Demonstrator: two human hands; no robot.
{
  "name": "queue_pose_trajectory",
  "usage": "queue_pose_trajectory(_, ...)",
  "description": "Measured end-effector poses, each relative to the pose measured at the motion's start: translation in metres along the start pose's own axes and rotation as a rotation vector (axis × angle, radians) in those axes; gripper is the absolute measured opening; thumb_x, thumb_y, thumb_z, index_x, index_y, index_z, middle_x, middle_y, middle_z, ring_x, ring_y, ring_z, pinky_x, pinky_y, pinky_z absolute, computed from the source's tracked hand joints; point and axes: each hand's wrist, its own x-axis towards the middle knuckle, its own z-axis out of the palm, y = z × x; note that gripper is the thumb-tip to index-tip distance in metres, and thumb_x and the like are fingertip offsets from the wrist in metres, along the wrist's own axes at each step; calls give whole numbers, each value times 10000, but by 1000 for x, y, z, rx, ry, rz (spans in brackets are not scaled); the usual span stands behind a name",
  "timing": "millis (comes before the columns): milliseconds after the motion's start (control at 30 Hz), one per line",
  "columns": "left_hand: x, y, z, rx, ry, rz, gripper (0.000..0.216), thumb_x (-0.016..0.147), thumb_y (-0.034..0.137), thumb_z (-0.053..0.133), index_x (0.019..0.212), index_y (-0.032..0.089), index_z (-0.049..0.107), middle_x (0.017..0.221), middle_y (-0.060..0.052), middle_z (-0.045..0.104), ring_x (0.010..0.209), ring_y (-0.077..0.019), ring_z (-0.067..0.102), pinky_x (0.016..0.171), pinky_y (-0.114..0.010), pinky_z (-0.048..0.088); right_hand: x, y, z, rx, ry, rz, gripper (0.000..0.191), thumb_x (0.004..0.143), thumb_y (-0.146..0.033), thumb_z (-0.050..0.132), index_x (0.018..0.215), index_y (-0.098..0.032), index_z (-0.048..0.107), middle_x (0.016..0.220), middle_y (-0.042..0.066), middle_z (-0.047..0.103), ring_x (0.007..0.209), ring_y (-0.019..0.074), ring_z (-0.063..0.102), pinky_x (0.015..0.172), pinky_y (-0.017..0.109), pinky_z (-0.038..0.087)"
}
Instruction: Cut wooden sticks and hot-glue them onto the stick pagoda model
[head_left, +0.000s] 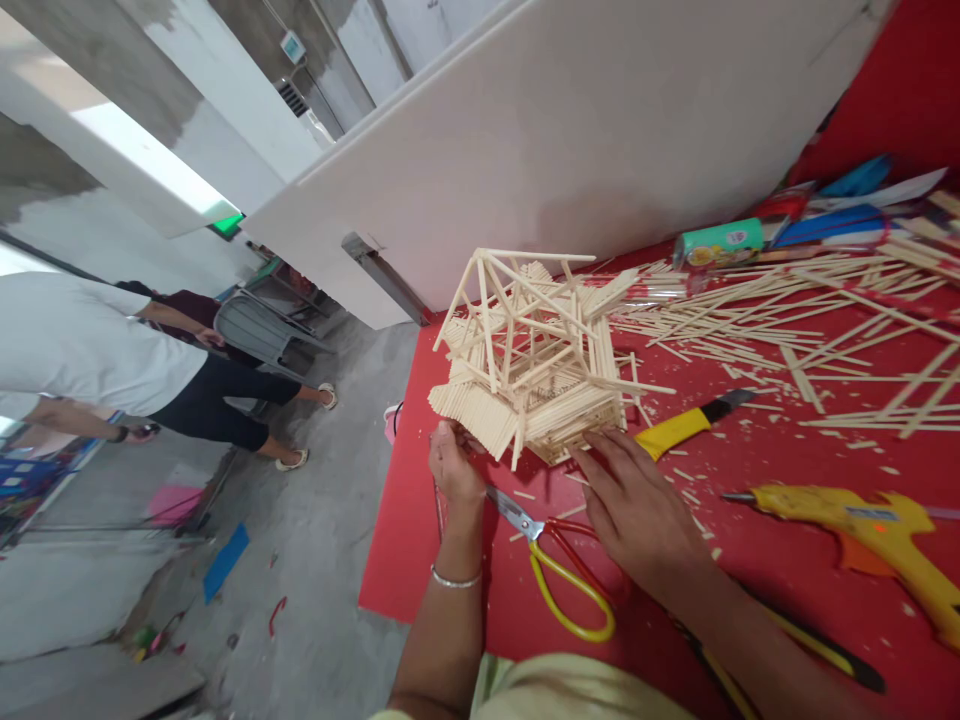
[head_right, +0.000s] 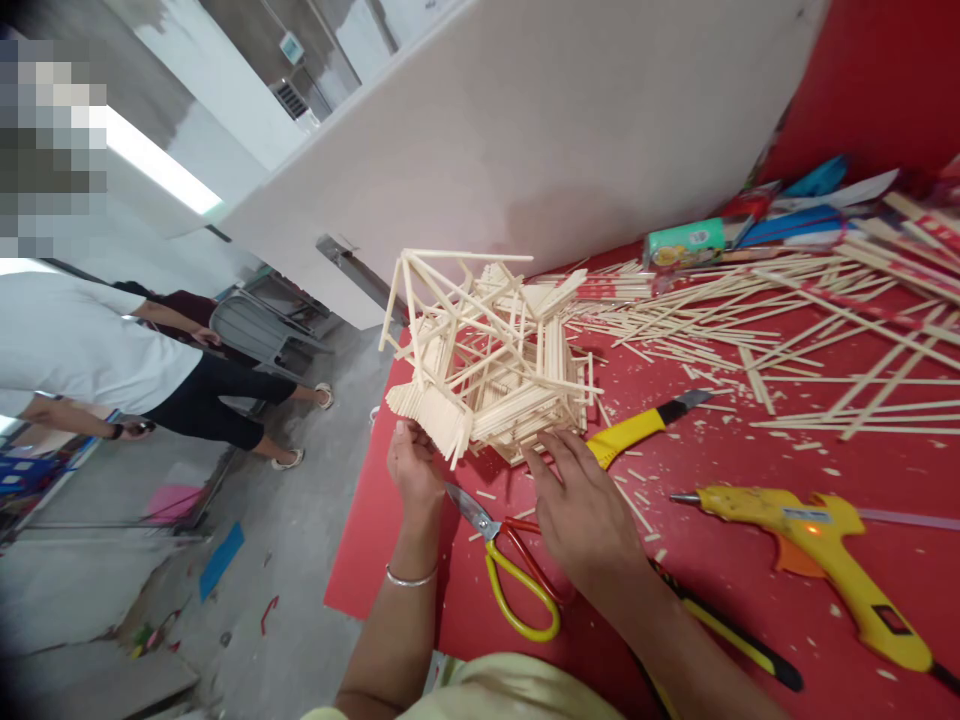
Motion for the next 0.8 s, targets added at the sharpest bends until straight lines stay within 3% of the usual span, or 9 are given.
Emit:
queue_pose_trajectory(233,0,-2,-1,77,-19,13,382,994,527,433,839,199,555,692,19,559,581,-122,526,569,-254,409,-1,0,0,-10,-2,-13,479,915,-173,498,1384,-117,577,1424,170,545,1414,324,392,1154,514,429)
queue_pose_trajectory(800,-1,-6,0,-46,-30,-25,414,980,528,499,777,182,601,646,1,572,545,-123,496,547,-265,376,1,-2,-2,24,43,-10,472,910,-159,506,1376,-114,567,1467,179,507,1431,324,387,1169,532,416)
